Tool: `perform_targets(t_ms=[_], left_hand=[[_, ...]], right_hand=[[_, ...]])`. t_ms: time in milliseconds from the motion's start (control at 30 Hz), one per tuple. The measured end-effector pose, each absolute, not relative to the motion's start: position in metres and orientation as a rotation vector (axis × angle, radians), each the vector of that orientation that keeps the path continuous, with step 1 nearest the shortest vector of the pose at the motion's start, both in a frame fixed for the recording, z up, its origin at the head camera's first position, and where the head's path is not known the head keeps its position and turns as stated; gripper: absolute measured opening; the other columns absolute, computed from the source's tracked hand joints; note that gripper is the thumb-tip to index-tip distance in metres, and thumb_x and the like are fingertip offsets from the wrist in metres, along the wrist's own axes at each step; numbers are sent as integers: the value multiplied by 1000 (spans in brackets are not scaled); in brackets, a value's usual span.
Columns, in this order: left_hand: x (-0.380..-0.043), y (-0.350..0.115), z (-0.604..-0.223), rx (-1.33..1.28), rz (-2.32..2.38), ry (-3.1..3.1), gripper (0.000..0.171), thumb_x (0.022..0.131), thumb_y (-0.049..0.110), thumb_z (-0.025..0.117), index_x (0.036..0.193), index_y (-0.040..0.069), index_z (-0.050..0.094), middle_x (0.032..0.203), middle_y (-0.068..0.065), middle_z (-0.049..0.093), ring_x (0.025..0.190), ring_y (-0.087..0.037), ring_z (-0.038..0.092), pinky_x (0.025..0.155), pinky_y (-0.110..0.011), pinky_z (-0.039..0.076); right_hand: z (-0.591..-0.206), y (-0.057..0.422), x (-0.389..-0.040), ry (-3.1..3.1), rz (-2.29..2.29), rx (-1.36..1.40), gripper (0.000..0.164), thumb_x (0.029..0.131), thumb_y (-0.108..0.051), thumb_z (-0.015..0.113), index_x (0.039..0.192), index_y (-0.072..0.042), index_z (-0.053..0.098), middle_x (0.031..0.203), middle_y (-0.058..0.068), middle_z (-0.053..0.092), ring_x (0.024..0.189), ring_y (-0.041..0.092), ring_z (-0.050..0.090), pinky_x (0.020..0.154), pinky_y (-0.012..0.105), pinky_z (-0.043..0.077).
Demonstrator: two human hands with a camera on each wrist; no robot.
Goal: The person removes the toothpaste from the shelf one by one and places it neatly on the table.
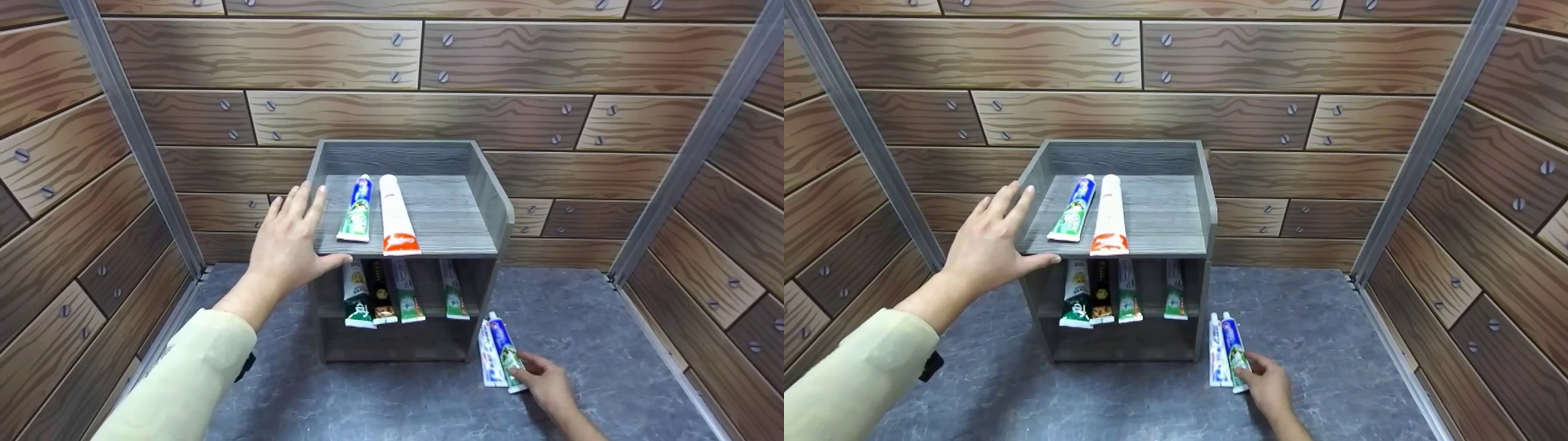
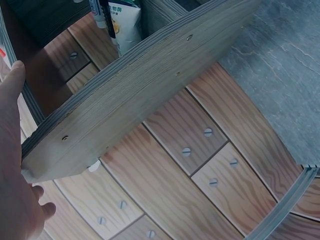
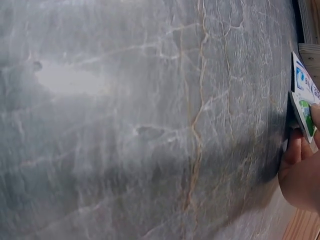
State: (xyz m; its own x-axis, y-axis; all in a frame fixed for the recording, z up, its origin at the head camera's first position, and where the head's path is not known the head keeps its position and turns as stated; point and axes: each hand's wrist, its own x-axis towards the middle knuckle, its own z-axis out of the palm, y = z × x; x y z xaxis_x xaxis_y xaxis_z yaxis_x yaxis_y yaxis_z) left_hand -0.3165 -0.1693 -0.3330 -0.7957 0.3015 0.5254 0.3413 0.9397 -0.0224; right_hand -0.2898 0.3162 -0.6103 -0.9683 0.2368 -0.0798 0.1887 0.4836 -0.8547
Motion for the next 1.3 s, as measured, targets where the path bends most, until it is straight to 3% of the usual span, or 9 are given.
perform_targets(t_ms=[267,367,467,700,867,1100,1300], left_hand=[[-316,-169,-333,-455,-91,-2564,123,80,78,76,168,6,29,170,-25,29,155,-43,32,128,-57,23],[-316,-168,-332,-456,-95,-2572,123,80,77,77,168,6,28,170,-24,28,155,-43,31,128,-57,23],[-316,-168,-332,-454,-94,-2572,123,80,77,77,168,6,29,170,-24,29,155,-43,31,128,-57,24],[-316,-169,-332,-456,-102,-2557,123,80,77,77,168,7,28,170,-24,29,155,-42,32,127,-57,25],[-317,-169,-332,-458,-95,-2560,124,80,77,77,168,7,28,170,-25,29,155,-43,32,127,-57,25],[-316,-168,-332,-458,-100,-2570,123,79,76,78,168,7,27,170,-25,28,155,-43,32,127,-57,24],[-317,-169,-331,-460,-100,-2568,123,79,76,78,168,6,29,170,-25,29,155,-44,32,127,-58,25]], right_hand=[[-607,320,-290,-2736,1466,-385,54,93,-24,84,135,6,68,124,25,73,118,41,67,93,45,59],[-605,323,-289,-2747,1474,-393,53,93,-24,83,135,6,69,124,24,73,119,41,66,95,48,58],[-603,325,-290,-2744,1491,-391,53,93,-23,83,135,7,68,123,25,73,119,41,67,93,45,59],[-593,329,-287,-2688,1517,-363,54,95,-18,80,137,12,63,117,23,75,111,35,71,78,23,56],[-575,327,-282,-2634,1572,-308,55,98,-16,78,141,12,60,120,23,74,110,27,72,79,19,56],[-538,311,-271,-2494,1691,-227,58,97,-16,81,144,8,59,120,19,75,97,3,70,81,17,57],[-501,287,-257,-2336,1738,-42,48,97,-7,79,140,6,64,119,24,74,97,2,72,83,18,59]])
